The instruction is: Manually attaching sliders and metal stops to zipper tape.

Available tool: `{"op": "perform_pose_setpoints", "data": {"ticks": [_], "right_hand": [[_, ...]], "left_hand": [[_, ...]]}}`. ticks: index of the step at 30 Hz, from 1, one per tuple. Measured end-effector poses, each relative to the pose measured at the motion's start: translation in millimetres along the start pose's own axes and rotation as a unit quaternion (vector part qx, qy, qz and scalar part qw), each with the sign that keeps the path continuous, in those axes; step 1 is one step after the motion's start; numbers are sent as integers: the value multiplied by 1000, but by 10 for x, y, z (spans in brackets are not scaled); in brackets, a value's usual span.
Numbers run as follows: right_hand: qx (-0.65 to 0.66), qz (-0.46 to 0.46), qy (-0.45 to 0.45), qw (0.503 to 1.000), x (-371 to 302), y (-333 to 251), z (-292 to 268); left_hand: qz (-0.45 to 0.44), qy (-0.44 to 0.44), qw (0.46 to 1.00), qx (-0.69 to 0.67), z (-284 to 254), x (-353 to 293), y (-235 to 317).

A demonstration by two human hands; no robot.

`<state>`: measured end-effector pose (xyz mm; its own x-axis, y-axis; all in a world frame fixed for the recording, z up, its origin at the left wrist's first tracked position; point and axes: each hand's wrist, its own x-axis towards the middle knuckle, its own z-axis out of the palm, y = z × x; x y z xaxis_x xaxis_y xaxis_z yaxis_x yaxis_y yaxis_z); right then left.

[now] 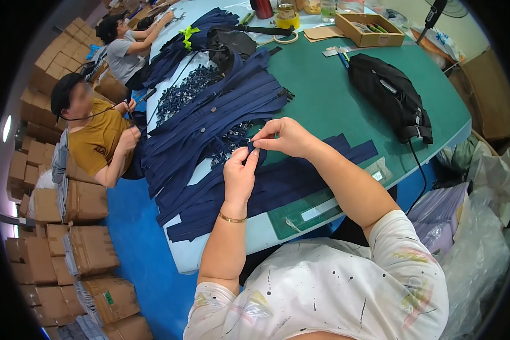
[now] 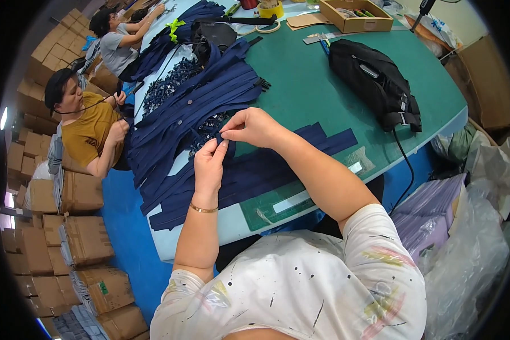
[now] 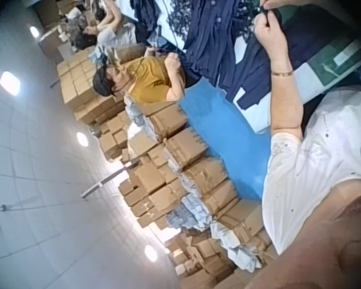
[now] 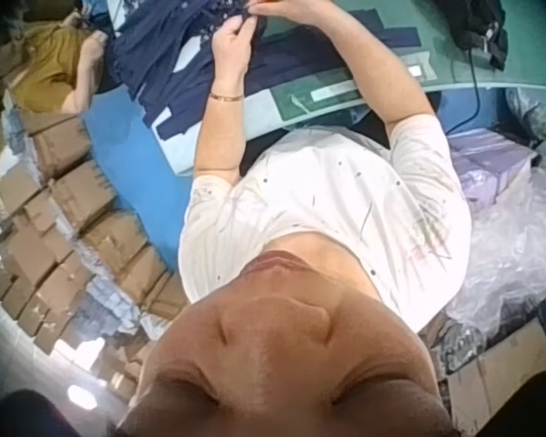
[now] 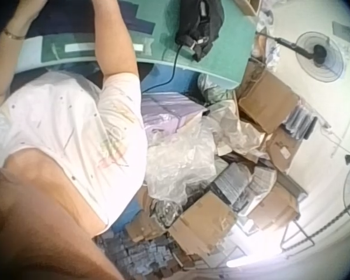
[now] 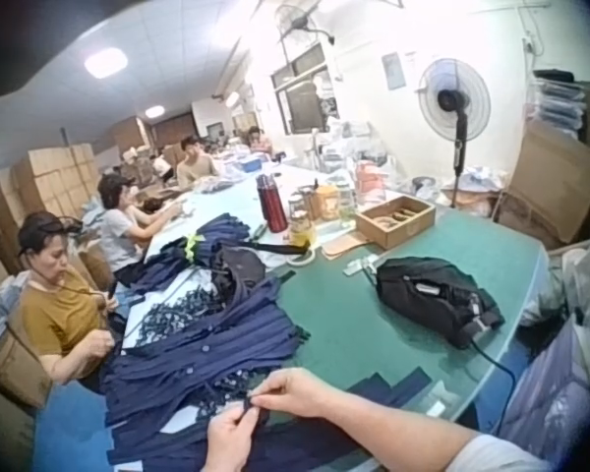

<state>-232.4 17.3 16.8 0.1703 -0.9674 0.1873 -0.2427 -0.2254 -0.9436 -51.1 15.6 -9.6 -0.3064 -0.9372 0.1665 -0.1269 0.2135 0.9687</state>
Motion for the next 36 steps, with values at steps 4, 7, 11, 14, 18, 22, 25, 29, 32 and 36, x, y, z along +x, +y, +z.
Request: {"op": "perform_pose_setpoints", "data": {"ticks": [4, 7, 11, 14, 18, 22, 25, 29, 32, 36], "right_hand": [[13, 61, -4, 998, -8, -35, 20], [1, 32, 4, 999, -18, -7, 45], [-50, 64, 15, 997, -13, -81, 34], [-43, 51, 21, 998, -32, -55, 60], [-65, 77, 14, 995, -11, -80, 13], [-63, 15, 26, 998, -31, -18, 60], [-50, 44, 17, 998, -6, 30, 38], [-3, 34, 18, 999, 1, 39, 4], [-1, 23, 20, 1000, -1, 36, 13], [-31, 13, 32, 999, 6, 87, 61]], "left_hand": [[-15, -7, 1000, 24, -24, 3, -36], [-14, 8, 1000, -4, 15, -11, -1], [-8, 1, 1000, 24, -2, -9, -4], [30, 0, 997, 68, -1, -9, 13], [33, 9, 998, 58, 20, -11, 31], [20, 3, 998, 57, -27, 0, -6], [-8, 18, 1000, -13, 29, -15, -10], [-59, -44, 997, -24, -27, 13, 74], [-74, -59, 994, -61, -26, 8, 110], [-1, -42, 999, 32, -52, 24, 29]]}}
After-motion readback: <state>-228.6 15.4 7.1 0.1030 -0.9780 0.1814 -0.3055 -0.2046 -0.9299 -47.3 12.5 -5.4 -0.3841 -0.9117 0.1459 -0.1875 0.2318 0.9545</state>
